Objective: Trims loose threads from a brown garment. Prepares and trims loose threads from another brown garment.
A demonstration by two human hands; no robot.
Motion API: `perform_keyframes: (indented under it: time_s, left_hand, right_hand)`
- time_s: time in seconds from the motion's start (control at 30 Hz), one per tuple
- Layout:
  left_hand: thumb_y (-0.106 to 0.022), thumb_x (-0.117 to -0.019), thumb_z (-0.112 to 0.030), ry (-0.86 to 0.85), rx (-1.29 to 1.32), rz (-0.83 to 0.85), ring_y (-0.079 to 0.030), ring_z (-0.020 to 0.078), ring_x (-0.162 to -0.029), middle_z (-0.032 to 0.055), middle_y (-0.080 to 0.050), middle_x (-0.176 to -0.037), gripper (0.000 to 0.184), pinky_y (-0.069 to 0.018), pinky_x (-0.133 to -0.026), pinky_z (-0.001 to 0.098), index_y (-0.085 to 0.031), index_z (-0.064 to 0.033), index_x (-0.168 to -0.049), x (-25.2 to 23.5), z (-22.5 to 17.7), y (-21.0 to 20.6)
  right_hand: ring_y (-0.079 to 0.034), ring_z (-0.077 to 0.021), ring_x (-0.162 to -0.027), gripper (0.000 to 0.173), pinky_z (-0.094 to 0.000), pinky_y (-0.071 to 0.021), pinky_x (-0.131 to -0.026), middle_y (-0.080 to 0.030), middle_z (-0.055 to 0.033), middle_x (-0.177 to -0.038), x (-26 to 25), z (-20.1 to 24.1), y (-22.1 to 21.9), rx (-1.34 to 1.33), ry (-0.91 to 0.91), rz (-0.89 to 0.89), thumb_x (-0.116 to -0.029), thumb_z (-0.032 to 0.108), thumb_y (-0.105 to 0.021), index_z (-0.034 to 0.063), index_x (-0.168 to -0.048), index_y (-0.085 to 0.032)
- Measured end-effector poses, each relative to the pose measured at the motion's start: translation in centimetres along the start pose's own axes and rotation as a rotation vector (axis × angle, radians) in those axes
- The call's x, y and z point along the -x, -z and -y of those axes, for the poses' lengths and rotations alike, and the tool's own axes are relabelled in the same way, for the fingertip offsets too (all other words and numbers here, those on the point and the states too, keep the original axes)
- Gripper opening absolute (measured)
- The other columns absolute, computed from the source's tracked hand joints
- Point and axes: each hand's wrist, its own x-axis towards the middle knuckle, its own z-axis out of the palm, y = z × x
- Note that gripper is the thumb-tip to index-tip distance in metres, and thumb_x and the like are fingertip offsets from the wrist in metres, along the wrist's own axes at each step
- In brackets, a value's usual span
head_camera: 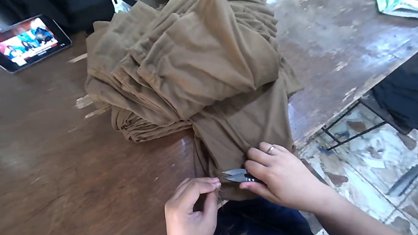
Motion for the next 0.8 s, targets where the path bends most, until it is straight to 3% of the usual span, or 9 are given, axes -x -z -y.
perform_keyframes:
  time_s: [0.33,0.53,0.7,0.8]
  left_hand:
    - [-0.069,-0.0873,-0.004,-0.011,0.009,0.024,-0.073,0.0074,-0.093,0.0,-0.077,-0.095,0.005,-0.0594,-0.085,0.0209,-0.071,-0.0084,-0.087,0.01,0.3,0.08]
    - [-0.069,-0.0887,-0.003,-0.003,0.066,0.001,-0.073,0.0066,-0.092,0.0005,-0.077,-0.098,0.005,-0.0596,-0.082,0.0192,-0.07,-0.0078,-0.09,0.03,0.44,0.13]
    - [-0.07,-0.0874,-0.001,0.019,0.117,0.019,-0.073,0.0069,-0.092,0.0002,-0.077,-0.098,0.008,-0.0603,-0.081,0.0197,-0.07,-0.0084,-0.091,0.14,0.44,0.09]
    - [-0.073,-0.0915,-0.005,0.052,0.467,0.108,-0.071,0.0052,-0.091,-0.0029,-0.075,-0.096,0.01,-0.0588,-0.082,0.0202,-0.071,-0.0132,-0.097,0.29,0.17,0.85]
  right_hand:
    - [-0.06,-0.0288,-0.08,0.059,-0.0405,-0.0452,-0.062,-0.059,-0.0069,-0.081,0.08,0.31,-0.04,0.03,-0.026,-0.007,-0.1066,0.056,-0.033,0.0126,-0.077,-0.06]
    - [-0.061,-0.0295,-0.083,0.056,-0.0415,-0.0492,-0.066,-0.06,-0.008,-0.084,0.21,0.05,0.47,-0.025,-0.04,0.039,-0.106,0.055,-0.037,0.0115,-0.08,-0.061]
    - [-0.062,-0.0301,-0.081,0.057,-0.0415,-0.0481,-0.063,-0.061,-0.0085,-0.083,-0.24,0.79,0.26,0.045,-0.072,0.04,-0.1056,0.054,-0.039,0.011,-0.076,-0.062]
    - [-0.061,-0.0296,-0.08,0.057,-0.0419,-0.0488,-0.063,-0.06,-0.0086,-0.081,-0.35,0.44,0.39,-0.042,-0.076,0.043,-0.1065,0.052,-0.038,0.0104,-0.076,-0.061]
